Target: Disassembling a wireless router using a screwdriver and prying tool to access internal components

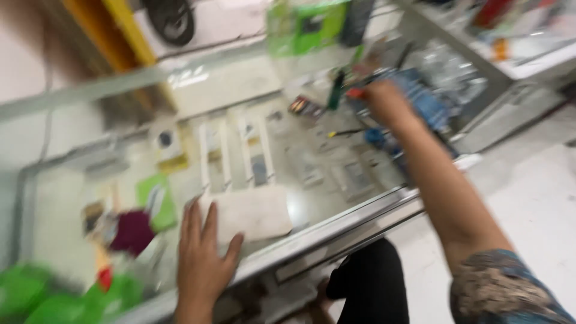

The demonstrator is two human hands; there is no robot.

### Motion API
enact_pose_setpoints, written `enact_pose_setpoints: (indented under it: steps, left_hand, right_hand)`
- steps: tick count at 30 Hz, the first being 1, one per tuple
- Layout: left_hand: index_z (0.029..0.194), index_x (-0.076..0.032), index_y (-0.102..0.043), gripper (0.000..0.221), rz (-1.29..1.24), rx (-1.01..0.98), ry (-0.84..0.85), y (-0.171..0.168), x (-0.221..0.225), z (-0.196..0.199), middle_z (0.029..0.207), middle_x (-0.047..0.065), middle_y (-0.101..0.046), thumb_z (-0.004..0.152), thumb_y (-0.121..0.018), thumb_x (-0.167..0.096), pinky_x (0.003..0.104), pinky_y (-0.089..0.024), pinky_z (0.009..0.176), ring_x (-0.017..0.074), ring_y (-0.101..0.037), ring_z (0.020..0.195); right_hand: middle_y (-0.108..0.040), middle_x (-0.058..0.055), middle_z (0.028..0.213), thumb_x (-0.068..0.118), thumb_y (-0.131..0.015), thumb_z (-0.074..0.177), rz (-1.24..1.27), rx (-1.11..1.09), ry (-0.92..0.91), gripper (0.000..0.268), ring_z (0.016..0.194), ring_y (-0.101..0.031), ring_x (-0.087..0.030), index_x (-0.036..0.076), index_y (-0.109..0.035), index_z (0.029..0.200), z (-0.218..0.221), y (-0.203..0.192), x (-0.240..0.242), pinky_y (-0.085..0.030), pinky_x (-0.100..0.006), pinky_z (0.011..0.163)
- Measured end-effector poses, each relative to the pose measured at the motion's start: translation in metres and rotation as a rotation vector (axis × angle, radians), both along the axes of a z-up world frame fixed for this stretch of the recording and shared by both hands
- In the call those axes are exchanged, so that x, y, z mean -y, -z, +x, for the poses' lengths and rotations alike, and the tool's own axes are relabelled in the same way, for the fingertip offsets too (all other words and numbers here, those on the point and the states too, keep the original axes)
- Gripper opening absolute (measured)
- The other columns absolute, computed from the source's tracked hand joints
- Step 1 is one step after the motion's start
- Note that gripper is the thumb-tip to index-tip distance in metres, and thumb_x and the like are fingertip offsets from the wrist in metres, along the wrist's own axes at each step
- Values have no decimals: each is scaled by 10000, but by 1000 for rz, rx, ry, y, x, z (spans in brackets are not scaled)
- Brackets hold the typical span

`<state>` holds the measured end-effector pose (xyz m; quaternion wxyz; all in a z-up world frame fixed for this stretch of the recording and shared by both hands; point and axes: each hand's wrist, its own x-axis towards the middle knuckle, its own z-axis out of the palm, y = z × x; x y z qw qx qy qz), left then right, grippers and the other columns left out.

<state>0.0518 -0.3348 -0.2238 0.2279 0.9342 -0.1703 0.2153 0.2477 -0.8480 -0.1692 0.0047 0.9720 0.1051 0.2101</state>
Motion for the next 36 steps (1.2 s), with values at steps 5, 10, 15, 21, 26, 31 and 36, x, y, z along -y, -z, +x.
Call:
enact_pose_setpoints:
  steps: [5, 10, 15, 21, 26, 31, 36]
  left_hand:
    - [1611, -109, -353, 656, -52, 21, 5, -25, 2, -24, 1690, 165, -327, 1026, -559, -325, 549, -291, 1271, 381, -292, 1565]
    - [1483, -28, -508, 469, -68, 131, 431, -39, 50, -74, 1496, 181, -599, 1089, -545, -280, 497, -522, 1152, 363, -579, 1383]
    - [1276, 20, -669, 292, -178, 73, 395, -42, 42, -94, 1175, 168, -728, 994, -619, -35, 432, -559, 850, 325, -696, 967]
    - [1306, -86, -613, 301, -534, -316, 158, -1, -3, -112, 1010, 90, -747, 1036, -509, -169, 394, -536, 781, 241, -671, 846]
    - [1376, -70, -517, 560, -906, -396, -99, 22, -30, -111, 1311, 106, -701, 987, -539, -472, 321, -536, 1015, 208, -676, 1233]
    - [1263, -62, -596, 303, -1096, -342, -203, 33, -25, -104, 832, 20, -629, 1025, -557, -244, 278, -484, 559, 121, -520, 616]
    - [1176, -68, -593, 275, -1102, -357, -225, 11, -16, -101, 643, 16, -526, 1056, -472, -284, 282, -466, 474, 117, -512, 522]
  right_hand:
    - [-611, -232, 1080, 61, -719, 1196, 110, 374, -133, 213, 942, -574, -446, -14, -807, 1375, -118, -41, -59, -462, -509, 835]
    - [-772, -37, 1186, 48, -766, 843, 687, -351, -338, 701, 1060, -747, -195, 167, -550, 1499, -261, -14, -203, -545, -334, 998]
    - [-723, -57, 1122, 192, -713, 936, 720, -422, -429, 645, 1064, -696, -213, 165, -485, 1538, -278, 21, -256, -538, -337, 950]
    - [-628, -104, 1376, 250, -711, 948, 563, -100, -508, 476, 1274, -574, -305, 109, -607, 1391, -247, 21, -269, -455, -432, 1041]
    - [-438, -45, 1652, 640, -719, 842, 186, -64, -365, 821, 1527, -374, -315, 223, -501, 1514, -204, 40, -282, -357, -488, 1060]
    - [-540, -183, 1541, 370, -818, 875, 259, 120, -534, 698, 1464, -455, -448, 45, -561, 1438, -196, 56, -284, -444, -568, 1156]
    - [-349, -201, 1664, 277, -611, 1016, 313, -46, -496, 666, 1572, -246, -419, 9, -356, 1571, -204, 57, -280, -311, -530, 1250]
